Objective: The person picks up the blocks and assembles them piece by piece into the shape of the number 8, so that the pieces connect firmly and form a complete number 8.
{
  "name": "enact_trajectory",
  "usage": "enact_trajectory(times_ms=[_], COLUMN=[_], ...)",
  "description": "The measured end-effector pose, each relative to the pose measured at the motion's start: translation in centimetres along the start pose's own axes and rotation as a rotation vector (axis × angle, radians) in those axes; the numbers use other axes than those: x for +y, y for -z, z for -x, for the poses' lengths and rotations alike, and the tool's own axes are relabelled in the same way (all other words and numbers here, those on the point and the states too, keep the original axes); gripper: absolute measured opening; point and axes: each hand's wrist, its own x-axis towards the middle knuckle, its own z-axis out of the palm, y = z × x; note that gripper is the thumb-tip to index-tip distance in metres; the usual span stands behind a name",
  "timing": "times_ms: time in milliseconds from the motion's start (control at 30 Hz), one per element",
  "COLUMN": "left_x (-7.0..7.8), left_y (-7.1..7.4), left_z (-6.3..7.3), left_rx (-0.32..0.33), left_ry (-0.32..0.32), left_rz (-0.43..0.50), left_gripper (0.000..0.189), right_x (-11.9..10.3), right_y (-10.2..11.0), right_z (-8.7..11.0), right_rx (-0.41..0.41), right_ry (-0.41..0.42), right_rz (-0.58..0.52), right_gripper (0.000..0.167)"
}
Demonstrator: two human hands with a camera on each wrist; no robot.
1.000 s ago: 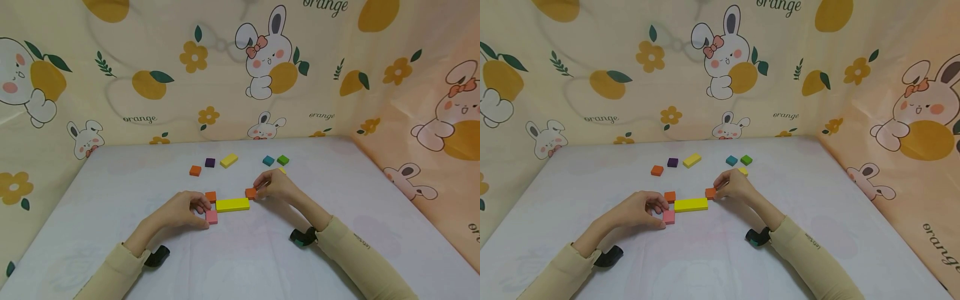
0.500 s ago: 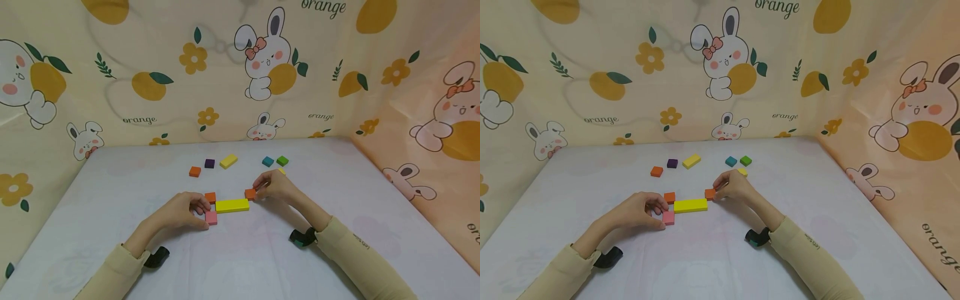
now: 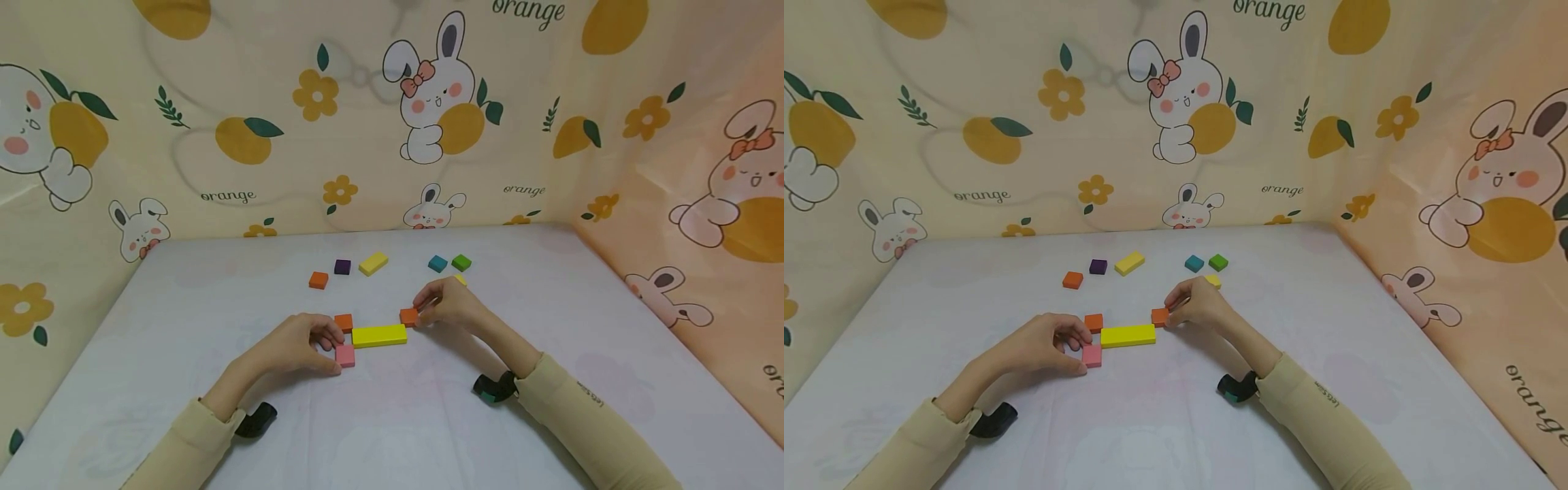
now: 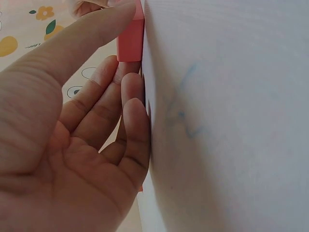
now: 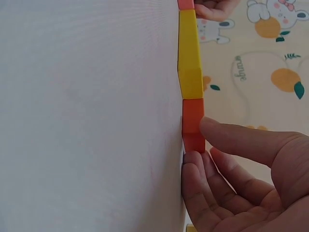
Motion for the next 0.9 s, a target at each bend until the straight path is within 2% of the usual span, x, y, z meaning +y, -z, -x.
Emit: enact_trajectory(times_ms=[600, 733, 900], left_x=[0.1, 0.0, 0.1], left_y=[0.1, 0.1, 0.1], left_z=[0.1, 0.1, 0.1], left_rx=[-0.001, 0.001, 0.000], left_ry=[-0.018, -0.018, -0.018], left_rz=[-0.011, -0.008, -0.001], left_gripper=[0.040, 0.040, 0.041], right_x=[0.2, 0.2, 0.0], right_y=[0.0, 0.5, 2.0], right_z=[-0.2, -0.2, -0.1], right_rx=[-0.015, -0.012, 0.044], right_ry=[-0.011, 0.004, 0.017], right_rz=[-0.015, 0.021, 0.044], right_gripper=[0.029, 0.028, 0.026])
